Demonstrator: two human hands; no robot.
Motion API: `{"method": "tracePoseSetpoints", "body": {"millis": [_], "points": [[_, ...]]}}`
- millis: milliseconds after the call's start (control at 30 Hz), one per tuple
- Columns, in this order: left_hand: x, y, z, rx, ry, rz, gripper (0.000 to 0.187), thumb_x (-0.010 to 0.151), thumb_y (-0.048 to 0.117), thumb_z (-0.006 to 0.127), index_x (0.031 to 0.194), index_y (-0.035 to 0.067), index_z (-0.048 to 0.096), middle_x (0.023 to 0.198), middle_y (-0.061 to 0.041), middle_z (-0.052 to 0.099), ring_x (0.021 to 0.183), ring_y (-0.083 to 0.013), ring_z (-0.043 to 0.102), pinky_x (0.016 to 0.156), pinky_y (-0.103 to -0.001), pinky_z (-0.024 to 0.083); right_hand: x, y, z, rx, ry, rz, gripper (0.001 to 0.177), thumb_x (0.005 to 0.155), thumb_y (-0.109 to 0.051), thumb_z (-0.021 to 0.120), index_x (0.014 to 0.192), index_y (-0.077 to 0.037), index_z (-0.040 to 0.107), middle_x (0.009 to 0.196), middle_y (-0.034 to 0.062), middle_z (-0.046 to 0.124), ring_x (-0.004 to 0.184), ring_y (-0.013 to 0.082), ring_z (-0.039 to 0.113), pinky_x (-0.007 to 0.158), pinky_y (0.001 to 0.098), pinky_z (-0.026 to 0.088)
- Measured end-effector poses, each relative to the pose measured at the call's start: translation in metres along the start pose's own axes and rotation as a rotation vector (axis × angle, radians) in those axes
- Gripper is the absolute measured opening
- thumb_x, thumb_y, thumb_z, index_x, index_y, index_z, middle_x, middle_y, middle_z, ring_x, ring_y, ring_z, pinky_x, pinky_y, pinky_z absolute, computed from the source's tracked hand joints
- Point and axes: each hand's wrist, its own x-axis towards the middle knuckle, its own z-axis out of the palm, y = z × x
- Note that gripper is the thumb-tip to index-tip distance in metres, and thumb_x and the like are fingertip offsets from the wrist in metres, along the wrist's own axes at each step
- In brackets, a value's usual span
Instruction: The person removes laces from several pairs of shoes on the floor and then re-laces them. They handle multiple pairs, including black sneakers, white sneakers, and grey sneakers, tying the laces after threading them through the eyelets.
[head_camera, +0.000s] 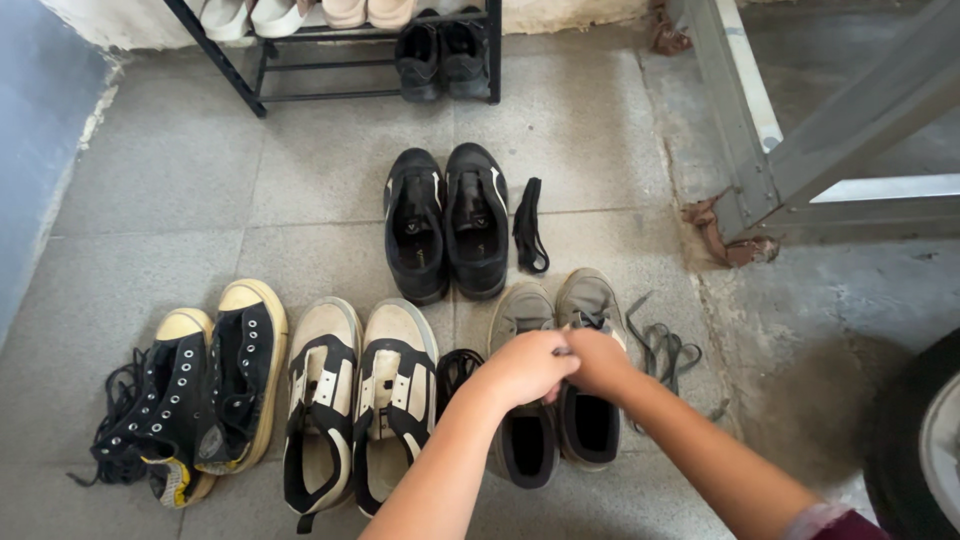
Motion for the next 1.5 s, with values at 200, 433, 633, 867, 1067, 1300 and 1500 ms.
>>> {"method": "tracePoseSetpoints", "body": {"millis": [200, 433, 633, 867, 1067, 1300, 1500], "points": [[0.009, -0.003, 0.005, 0.331, 0.303, 0.079, 0.036, 0.081, 0.023, 0.076, 0.110, 0.002, 0.071, 0.111, -0.020, 0.073, 0.109, -0.0349, 0.069, 0.092, -0.043, 0.053, -0.014, -0.033, -0.093, 0.964, 0.092, 0.073, 0.020, 0.088, -0.013, 0.073, 0.108, -0.009, 0.072, 0.077, -0.0014, 0.064, 0.063, 0.0068, 0.052, 0.054, 0.0234, 0.039], [0.057, -0.002, 0.033, -0.491, 0.219, 0.350, 0.031, 0.099, 0.025, 0.063, 0.119, 0.005, 0.074, 0.089, -0.024, 0.065, 0.072, -0.0210, 0.062, 0.071, -0.038, 0.048, -0.026, -0.041, -0.169, 1.386, 0.413, 0.103, 0.014, 0.099, -0.007, 0.058, 0.108, -0.001, 0.066, 0.082, 0.0034, 0.068, 0.058, 0.0089, 0.048, 0.052, 0.0221, 0.039], [0.049, -0.046, 0.014, 0.009, 0.165, 0.149, 0.038, 0.099, 0.036, 0.058, 0.102, 0.004, 0.078, 0.080, 0.000, 0.073, 0.074, -0.0068, 0.067, 0.072, -0.024, 0.050, -0.033, -0.021, -0.165, 1.326, 0.534, 0.100, 0.014, 0.101, -0.008, 0.055, 0.116, -0.007, 0.054, 0.084, 0.0056, 0.067, 0.059, 0.0093, 0.052, 0.052, 0.0229, 0.042], [0.070, -0.025, 0.052, -1.032, 0.133, 0.270, 0.034, 0.100, 0.032, 0.066, 0.107, 0.000, 0.076, 0.079, -0.003, 0.069, 0.064, -0.0145, 0.059, 0.064, -0.030, 0.045, -0.049, -0.024, -0.077, 0.960, 0.161, 0.115, 0.015, 0.096, -0.011, 0.058, 0.103, -0.006, 0.046, 0.073, 0.0110, 0.068, 0.053, 0.0169, 0.064, 0.046, 0.0297, 0.049], [0.063, -0.024, 0.062, -0.943, 0.594, 0.283, 0.024, 0.095, 0.020, 0.071, 0.105, 0.000, 0.078, 0.075, -0.003, 0.066, 0.066, -0.0142, 0.060, 0.065, -0.032, 0.053, -0.061, 0.008, -0.054, 0.494, 0.390, 0.070, 0.035, 0.083, -0.016, 0.079, 0.101, -0.004, 0.052, 0.080, 0.0127, 0.070, 0.066, 0.0233, 0.071, 0.056, 0.0366, 0.054], [0.059, -0.032, 0.055, -0.089, 0.711, 0.467, 0.034, 0.086, 0.001, 0.055, 0.113, 0.008, 0.076, 0.085, -0.012, 0.072, 0.076, -0.0243, 0.073, 0.071, -0.035, 0.057, -0.080, 0.042, -0.008, 0.106, 0.214, 0.362, 0.045, 0.067, -0.026, 0.094, 0.097, -0.003, 0.069, 0.092, 0.0146, 0.073, 0.080, 0.0258, 0.070, 0.074, 0.0396, 0.056], [0.051, -0.046, 0.111, 0.177, 0.653, 0.295, 0.011, 0.085, 0.005, 0.066, 0.085, 0.005, 0.077, 0.089, -0.016, 0.071, 0.085, -0.0387, 0.068, 0.073, -0.048, 0.054, -0.085, 0.082, 0.017, 0.521, 0.231, 0.375, 0.028, 0.080, -0.005, 0.076, 0.108, -0.001, 0.075, 0.092, 0.0142, 0.081, 0.076, 0.0233, 0.074, 0.071, 0.0355, 0.058]]}}
